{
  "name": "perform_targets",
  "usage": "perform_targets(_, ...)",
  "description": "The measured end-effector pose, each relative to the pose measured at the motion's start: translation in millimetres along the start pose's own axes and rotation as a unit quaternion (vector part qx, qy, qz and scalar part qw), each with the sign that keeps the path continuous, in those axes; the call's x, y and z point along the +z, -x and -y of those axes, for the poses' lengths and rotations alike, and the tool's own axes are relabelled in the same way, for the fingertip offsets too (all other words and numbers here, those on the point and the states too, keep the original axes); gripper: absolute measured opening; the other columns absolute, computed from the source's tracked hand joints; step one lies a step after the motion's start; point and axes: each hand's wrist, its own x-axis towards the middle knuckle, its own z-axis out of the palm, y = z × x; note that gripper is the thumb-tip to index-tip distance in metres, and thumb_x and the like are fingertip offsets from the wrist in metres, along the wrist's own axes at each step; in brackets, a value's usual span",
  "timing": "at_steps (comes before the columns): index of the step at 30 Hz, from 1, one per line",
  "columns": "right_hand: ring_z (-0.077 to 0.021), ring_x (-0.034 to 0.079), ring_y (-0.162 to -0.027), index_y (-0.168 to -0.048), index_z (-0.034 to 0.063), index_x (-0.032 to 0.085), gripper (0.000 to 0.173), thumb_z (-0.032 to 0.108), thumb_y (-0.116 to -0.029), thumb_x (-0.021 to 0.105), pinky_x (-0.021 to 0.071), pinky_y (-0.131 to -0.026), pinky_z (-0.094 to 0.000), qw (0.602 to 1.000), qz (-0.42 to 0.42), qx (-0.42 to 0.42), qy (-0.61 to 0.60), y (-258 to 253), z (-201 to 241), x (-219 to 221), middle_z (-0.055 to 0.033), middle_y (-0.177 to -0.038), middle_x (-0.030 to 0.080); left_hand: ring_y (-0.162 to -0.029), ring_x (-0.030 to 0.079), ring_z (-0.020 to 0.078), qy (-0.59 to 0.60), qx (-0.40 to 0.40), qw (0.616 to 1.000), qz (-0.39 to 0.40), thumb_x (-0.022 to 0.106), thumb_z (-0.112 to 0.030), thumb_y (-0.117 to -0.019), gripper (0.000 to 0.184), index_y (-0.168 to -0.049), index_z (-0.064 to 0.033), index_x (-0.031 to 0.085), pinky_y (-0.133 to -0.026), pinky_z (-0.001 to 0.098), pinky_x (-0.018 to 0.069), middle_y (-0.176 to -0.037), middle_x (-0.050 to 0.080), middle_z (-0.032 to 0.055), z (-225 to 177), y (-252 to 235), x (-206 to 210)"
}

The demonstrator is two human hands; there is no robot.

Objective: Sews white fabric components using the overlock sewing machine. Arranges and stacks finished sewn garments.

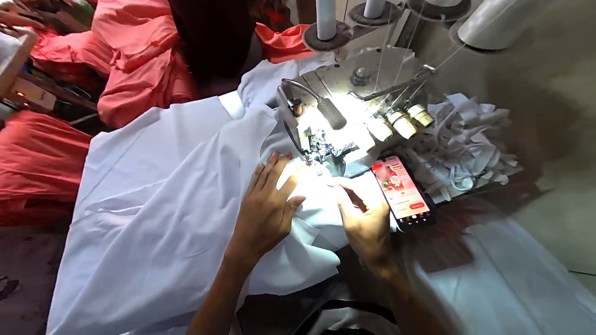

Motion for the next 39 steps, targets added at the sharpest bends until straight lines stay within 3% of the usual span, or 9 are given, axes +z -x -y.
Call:
perform_targets(8, -0.0017, 0.067, -0.081, -0.115, -0.001, 0.07, 0.024, 0.002, -0.0928, 0.061, 0.0569, -0.071, -0.016, 1.0, 0.002, 0.006, 0.001, -2.1, -4.6, -0.1, -0.0043, -0.1, 0.073, -0.156, 0.024, 0.0257, 0.02, 0.021, 1.0, 0.011, 0.031, -0.046, -0.1094, 0.053, -0.149, -0.0205, 0.056, -0.128, 0.0525, 0.019, -0.162, 0.041, 0.0072, 7.0, -10.3, -1.4)
perform_targets(11, -0.0034, 0.068, -0.083, -0.119, 0.0007, 0.068, 0.027, 0.004, -0.093, 0.062, 0.0585, -0.072, -0.0174, 1.0, 0.017, 0.023, -0.008, 0.1, -6.4, -3.5, -0.0035, -0.1, 0.072, -0.156, 0.024, 0.0256, 0.029, 0.019, 0.999, 0.015, 0.032, -0.046, -0.109, 0.053, -0.149, -0.0195, 0.054, -0.128, 0.0528, 0.0185, -0.162, 0.042, 0.0075, 9.1, -15.0, -4.1)
perform_targets(15, -0.0063, 0.07, -0.088, -0.116, -0.0017, 0.064, 0.023, 0.006, -0.0943, 0.065, 0.0602, -0.075, -0.0194, 0.998, 0.038, 0.026, -0.031, 7.1, -5.8, -9.5, -0.0052, -0.102, 0.072, -0.156, 0.026, 0.0232, 0.044, 0.034, 0.998, 0.01, 0.036, -0.047, -0.1081, 0.057, -0.147, -0.0094, 0.053, -0.128, 0.0503, 0.0199, -0.16, 0.044, 0.0081, 12.5, -13.2, -4.6)
perform_targets(18, -0.0062, 0.07, -0.09, -0.113, -0.0007, 0.066, 0.019, 0.008, -0.096, 0.066, 0.0606, -0.079, -0.02, 0.997, 0.066, 0.03, -0.034, 15.9, -9.2, -15.7, -0.0042, -0.101, 0.072, -0.15, 0.037, 0.0256, 0.052, 0.091, 0.994, 0.002, 0.046, -0.043, -0.1069, 0.049, -0.132, -0.0029, 0.06, -0.125, 0.0471, 0.0308, -0.151, 0.052, 0.0135, 11.9, -5.4, -11.3)
perform_targets(20, -0.0068, 0.071, -0.093, -0.113, -0.0005, 0.067, 0.018, 0.007, -0.0965, 0.065, 0.0609, -0.082, -0.0205, 0.995, 0.084, 0.042, -0.039, 21.1, -10.8, -20.2, -0.0044, -0.103, 0.073, -0.137, 0.051, 0.0269, 0.022, 0.142, 0.99, -0.001, 0.052, -0.041, -0.1055, 0.04, -0.121, -0.0059, 0.064, -0.115, 0.0428, 0.0422, -0.134, 0.061, 0.0138, 8.3, 2.0, -16.8)
perform_targets(23, -0.008, 0.071, -0.094, -0.114, -0.0014, 0.068, 0.019, 0.003, -0.0958, 0.065, 0.0612, -0.081, -0.021, 0.993, 0.089, 0.051, -0.062, 23.4, -12.1, -22.4, -0.0061, -0.106, 0.073, -0.132, 0.057, 0.0256, -0.027, 0.18, 0.983, 0.021, 0.048, -0.037, -0.1078, 0.038, -0.125, -0.0078, 0.066, -0.116, 0.0424, 0.0416, -0.13, 0.066, 0.0112, 3.1, 10.5, -23.1)
perform_targets(29, -0.0074, 0.071, -0.093, -0.116, -0.0013, 0.068, 0.022, 0.003, -0.0949, 0.063, 0.0604, -0.08, -0.0205, 0.994, 0.085, 0.036, -0.065, 19.4, -11.3, -21.5, -0.006, -0.108, 0.073, -0.15, 0.037, 0.0233, -0.029, 0.13, 0.989, 0.063, 0.038, -0.048, -0.1084, 0.054, -0.145, -0.0139, 0.058, -0.121, 0.0424, 0.0341, -0.154, 0.051, 0.0083, 4.1, 8.9, -20.9)
perform_targets(39, -0.0099, 0.071, -0.098, -0.116, -0.002, 0.068, 0.022, 0.003, -0.0955, 0.061, 0.0604, -0.085, -0.0223, 0.994, 0.08, 0.025, -0.063, 15.6, -15.4, -24.7, -0.0071, -0.108, 0.073, -0.152, 0.035, 0.0201, 0.002, 0.099, 0.993, 0.059, 0.036, -0.044, -0.1101, 0.051, -0.144, -0.0144, 0.06, -0.124, 0.0411, 0.0314, -0.156, 0.05, 0.0068, 4.2, 3.0, -18.1)
